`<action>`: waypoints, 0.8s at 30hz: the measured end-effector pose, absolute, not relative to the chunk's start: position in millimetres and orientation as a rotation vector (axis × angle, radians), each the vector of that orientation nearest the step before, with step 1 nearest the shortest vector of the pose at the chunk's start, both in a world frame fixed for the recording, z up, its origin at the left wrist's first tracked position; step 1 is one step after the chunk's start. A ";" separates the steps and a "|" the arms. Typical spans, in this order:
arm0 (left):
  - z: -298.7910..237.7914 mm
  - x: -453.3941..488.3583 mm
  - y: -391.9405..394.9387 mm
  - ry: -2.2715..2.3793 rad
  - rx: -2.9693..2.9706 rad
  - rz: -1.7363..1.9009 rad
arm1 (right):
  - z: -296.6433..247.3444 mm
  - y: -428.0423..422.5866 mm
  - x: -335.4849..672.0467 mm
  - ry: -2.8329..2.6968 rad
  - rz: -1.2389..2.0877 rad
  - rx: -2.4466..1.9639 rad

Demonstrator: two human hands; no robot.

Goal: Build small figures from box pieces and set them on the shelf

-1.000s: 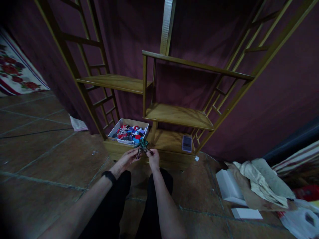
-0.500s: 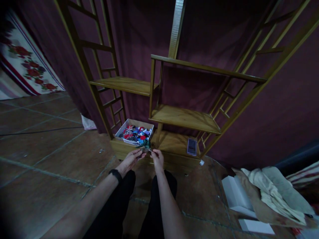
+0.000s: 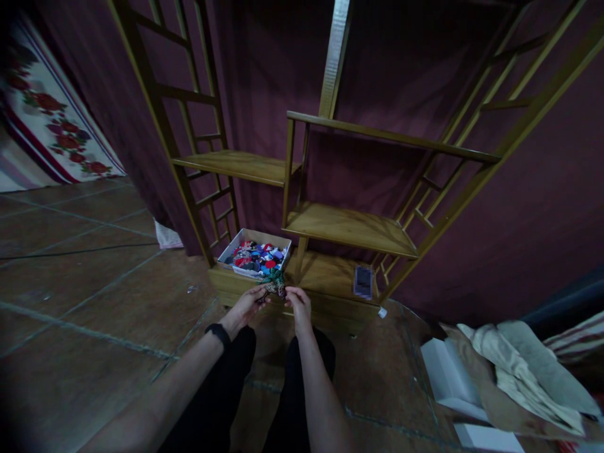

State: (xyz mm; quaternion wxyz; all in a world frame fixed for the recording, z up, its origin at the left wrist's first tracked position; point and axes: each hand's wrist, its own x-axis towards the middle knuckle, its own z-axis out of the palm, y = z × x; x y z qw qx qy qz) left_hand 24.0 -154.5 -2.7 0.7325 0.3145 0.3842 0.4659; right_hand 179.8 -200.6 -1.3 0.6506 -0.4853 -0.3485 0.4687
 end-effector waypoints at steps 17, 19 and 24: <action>7.0 24.9 -160.6 0.770 0.736 0.964 | -26.3 -183.8 176.7 -0.793 0.969 -1.115; 7.6 23.7 -159.9 0.774 0.729 0.959 | -22.3 -185.4 177.1 -0.691 1.034 -1.036; 5.7 21.5 -157.4 0.822 0.744 0.999 | -9.8 -193.5 176.3 -0.550 1.238 -0.875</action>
